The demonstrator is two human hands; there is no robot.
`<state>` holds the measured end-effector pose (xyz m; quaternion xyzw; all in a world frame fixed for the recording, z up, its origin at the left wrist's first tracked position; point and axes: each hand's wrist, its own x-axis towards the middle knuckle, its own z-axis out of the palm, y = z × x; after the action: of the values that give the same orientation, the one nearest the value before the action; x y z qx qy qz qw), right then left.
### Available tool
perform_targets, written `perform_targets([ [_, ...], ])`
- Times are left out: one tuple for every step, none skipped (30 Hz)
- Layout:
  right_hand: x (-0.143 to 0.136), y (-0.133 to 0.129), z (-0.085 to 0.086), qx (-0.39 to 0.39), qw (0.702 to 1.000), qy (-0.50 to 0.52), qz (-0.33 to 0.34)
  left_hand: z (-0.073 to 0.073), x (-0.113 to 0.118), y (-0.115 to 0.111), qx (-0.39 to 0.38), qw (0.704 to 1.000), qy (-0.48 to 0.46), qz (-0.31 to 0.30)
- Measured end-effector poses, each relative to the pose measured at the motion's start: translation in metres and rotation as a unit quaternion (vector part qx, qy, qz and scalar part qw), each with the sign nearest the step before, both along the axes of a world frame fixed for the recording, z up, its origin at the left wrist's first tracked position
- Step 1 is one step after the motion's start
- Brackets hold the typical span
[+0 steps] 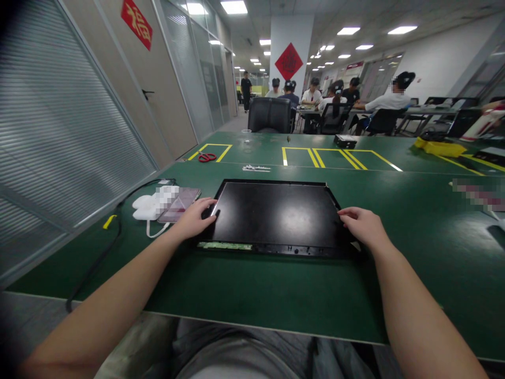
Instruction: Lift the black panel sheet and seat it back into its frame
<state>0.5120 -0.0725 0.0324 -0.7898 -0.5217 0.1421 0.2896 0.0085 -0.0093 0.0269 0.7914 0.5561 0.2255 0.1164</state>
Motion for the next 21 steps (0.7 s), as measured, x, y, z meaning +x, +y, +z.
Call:
perform_targets([
  [0.0,0.0,0.0,0.004,1.0,0.0,0.003,0.001,-0.001,0.0,-0.002,1.0,0.008,-0.005],
  [-0.001,0.0,0.001,0.007,1.0,0.0,0.004,0.003,-0.001,0.0,-0.005,1.0,0.015,-0.008],
  [-0.001,-0.001,0.001,0.007,1.0,0.001,0.004,0.004,-0.002,-0.001,-0.009,1.0,0.02,-0.009],
  [-0.002,-0.001,0.002,0.005,1.0,0.001,0.003,0.005,-0.002,-0.002,-0.012,1.0,0.025,-0.008],
  [-0.003,-0.001,0.002,0.001,1.0,0.002,-0.001,0.005,-0.002,-0.003,-0.011,1.0,0.029,-0.006],
  [-0.004,-0.001,0.003,-0.002,1.0,0.002,-0.005,0.006,-0.002,-0.003,-0.007,0.999,0.031,-0.005],
  [-0.005,-0.001,0.004,-0.006,1.0,0.002,-0.008,0.007,-0.003,-0.004,-0.001,0.999,0.032,-0.006],
  [-0.005,-0.001,0.004,-0.009,1.0,0.001,-0.01,0.007,-0.003,-0.005,0.008,0.999,0.031,-0.011],
  [-0.006,-0.001,0.005,-0.011,1.0,-0.001,-0.011,0.008,-0.003,-0.006,0.016,0.999,0.028,-0.023],
  [-0.005,-0.001,0.004,-0.014,1.0,-0.004,-0.012,0.009,-0.002,-0.007,0.023,0.998,0.024,-0.043],
  [-0.005,0.0,0.004,-0.017,1.0,-0.008,-0.011,0.009,-0.002,-0.008,0.028,0.997,0.021,-0.074],
  [-0.004,0.0,0.003,-0.018,1.0,-0.012,-0.009,0.01,-0.001,-0.009,0.029,0.993,0.017,-0.111],
  [-0.003,0.001,0.002,-0.018,1.0,-0.015,-0.007,0.012,-0.001,-0.01,0.028,0.988,0.014,-0.15],
  [-0.001,0.001,0.001,-0.016,1.0,-0.018,-0.004,0.013,0.0,-0.011,0.024,0.982,0.011,-0.188],
  [0.0,0.002,0.0,-0.012,1.0,-0.019,-0.001,0.013,0.001,-0.012,0.018,0.975,0.007,-0.22],
  [0.001,0.002,-0.001,-0.009,1.0,-0.02,0.001,0.014,0.002,-0.013,0.012,0.97,0.004,-0.245],
  [0.002,0.003,-0.002,-0.008,1.0,-0.019,0.003,0.015,0.002,-0.013,0.007,0.965,0.001,-0.261],
  [0.002,0.003,-0.002,-0.01,1.0,-0.018,0.002,0.015,0.003,-0.014,0.004,0.963,-0.002,-0.271],
  [0.002,0.003,-0.003,-0.013,1.0,-0.015,0.001,0.016,0.003,-0.014,0.002,0.961,-0.003,-0.276],
  [0.002,0.004,-0.003,-0.016,1.0,-0.012,0.0,0.016,0.002,-0.014,0.0,0.96,-0.004,-0.279],
  [0.003,0.004,-0.003,-0.019,1.0,-0.011,-0.001,0.017,0.002,-0.013,-0.002,0.96,-0.004,-0.28],
])
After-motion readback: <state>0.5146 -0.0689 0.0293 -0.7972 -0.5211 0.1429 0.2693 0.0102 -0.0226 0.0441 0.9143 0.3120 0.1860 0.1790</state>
